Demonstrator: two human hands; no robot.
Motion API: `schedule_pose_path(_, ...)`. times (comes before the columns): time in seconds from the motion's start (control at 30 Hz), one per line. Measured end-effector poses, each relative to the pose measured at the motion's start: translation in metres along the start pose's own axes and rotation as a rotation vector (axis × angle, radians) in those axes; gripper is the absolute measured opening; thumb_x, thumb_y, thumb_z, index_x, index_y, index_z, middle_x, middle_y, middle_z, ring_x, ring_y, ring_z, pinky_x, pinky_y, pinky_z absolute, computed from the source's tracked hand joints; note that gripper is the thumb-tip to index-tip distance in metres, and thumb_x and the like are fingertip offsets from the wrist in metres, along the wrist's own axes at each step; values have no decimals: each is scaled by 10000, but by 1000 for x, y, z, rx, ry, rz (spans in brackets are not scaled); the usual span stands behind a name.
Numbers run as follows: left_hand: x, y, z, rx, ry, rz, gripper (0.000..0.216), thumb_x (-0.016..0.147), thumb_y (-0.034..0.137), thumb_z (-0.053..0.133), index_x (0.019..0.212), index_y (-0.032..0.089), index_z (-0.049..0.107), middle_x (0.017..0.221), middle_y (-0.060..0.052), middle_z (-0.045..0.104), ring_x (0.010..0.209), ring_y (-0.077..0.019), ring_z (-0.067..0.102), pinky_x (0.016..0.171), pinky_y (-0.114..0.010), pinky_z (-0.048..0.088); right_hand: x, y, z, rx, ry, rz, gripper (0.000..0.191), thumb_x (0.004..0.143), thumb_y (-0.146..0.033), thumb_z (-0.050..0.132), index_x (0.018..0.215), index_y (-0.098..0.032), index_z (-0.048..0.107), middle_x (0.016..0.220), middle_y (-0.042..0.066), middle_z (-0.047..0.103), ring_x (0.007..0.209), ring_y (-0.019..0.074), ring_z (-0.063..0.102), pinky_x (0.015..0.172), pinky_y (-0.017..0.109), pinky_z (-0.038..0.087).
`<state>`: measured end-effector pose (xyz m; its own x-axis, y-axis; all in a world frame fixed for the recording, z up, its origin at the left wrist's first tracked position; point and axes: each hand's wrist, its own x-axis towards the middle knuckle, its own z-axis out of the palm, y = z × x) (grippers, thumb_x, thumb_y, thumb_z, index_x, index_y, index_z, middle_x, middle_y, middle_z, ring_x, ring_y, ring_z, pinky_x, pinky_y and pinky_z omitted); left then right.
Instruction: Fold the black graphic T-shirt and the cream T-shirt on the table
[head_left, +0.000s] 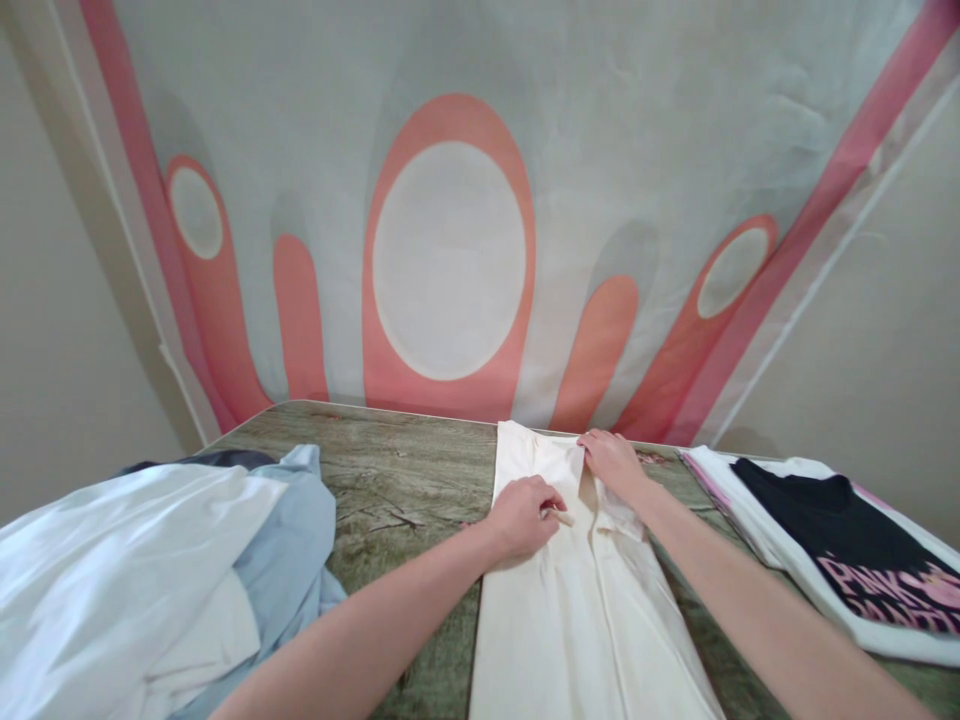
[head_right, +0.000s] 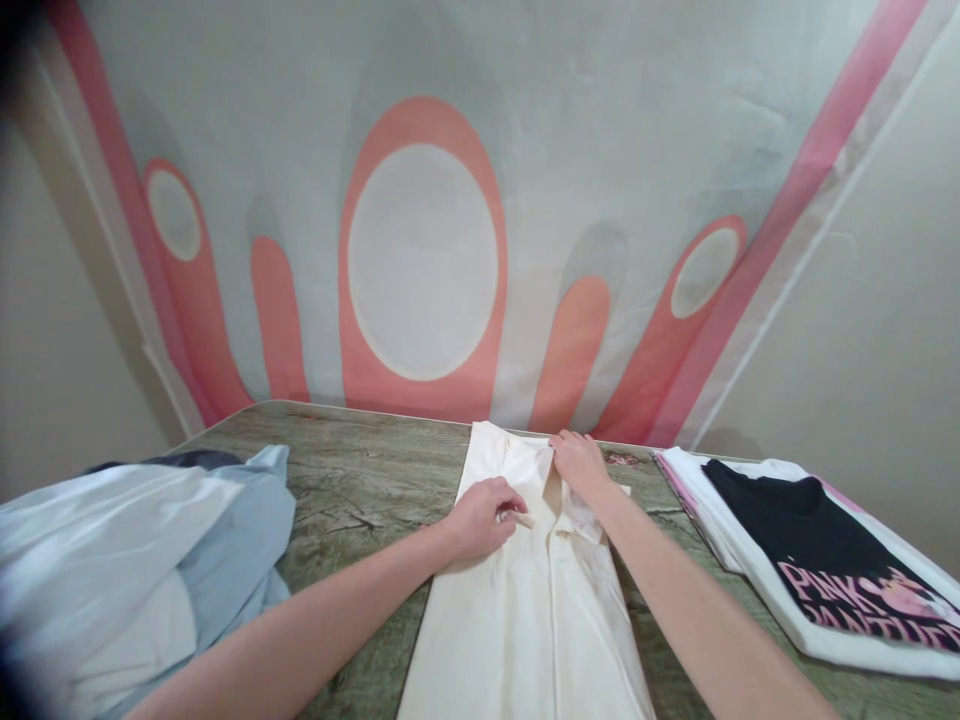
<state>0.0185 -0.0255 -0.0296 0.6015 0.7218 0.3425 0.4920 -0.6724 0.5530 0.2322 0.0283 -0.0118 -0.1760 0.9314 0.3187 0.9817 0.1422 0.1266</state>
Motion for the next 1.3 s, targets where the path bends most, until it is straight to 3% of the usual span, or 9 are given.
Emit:
schedule_pose_path(0.17, -3, 6, -5, 98, -38, 78, 273, 722, 165, 535, 939, 221, 692, 865, -49, 616, 848, -192, 554, 788, -290, 399, -1, 7, 1, -25, -3, 0, 196, 856, -200, 464, 864, -202, 660, 882, 76, 605, 876, 191, 533, 708, 284, 336)
schedule_pose_path(0.43, -1, 5, -7, 229, -45, 63, 210, 786, 216, 547, 957, 216, 668, 863, -25, 646, 817, -170, 578, 750, -278, 398, -4, 1, -2, -104, -89, -10, 251, 881, -191, 422, 895, -202, 673, 917, 75, 604, 904, 199, 532, 755, 298, 315)
schedule_pose_path(0.6, -2, 17, -14, 522, -117, 236, 137, 847, 253, 527, 818, 186, 643, 782, -36, 633, 768, -186, 582, 729, -318, 374, -5, 2, -1, -89, -118, -26, 252, 879, -207, 432, 896, -206, 684, 918, 77, 610, 882, 194, 545, 732, 285, 315)
schedule_pose_path(0.73, 1, 22, -13, 636, -178, 259, 140, 855, 237, 530, 776, 163, 619, 764, -45, 617, 744, -197, 575, 693, -326, 372, -6, 2, -4, -28, -117, -82, 266, 880, -201, 419, 926, -217, 681, 919, 72, 615, 888, 193, 544, 743, 279, 315)
schedule_pose_path(1.0, 0, 13, -10, 465, -112, 169, 148, 899, 273, 469, 920, 164, 566, 914, -47, 571, 860, -177, 544, 752, -290, 391, -9, 0, -6, -16, -85, -116, 260, 865, -144, 415, 883, -197, 669, 938, 78, 634, 938, 189, 546, 786, 280, 325)
schedule_pose_path(1.3, 1, 10, -15, 231, -112, 155, 139, 875, 250, 479, 851, 163, 585, 895, -39, 588, 856, -167, 542, 787, -267, 405, -10, 13, 3, 151, -138, -215, 279, 804, -92, 428, 903, -164, 679, 950, 94, 642, 936, 189, 549, 853, 279, 357)
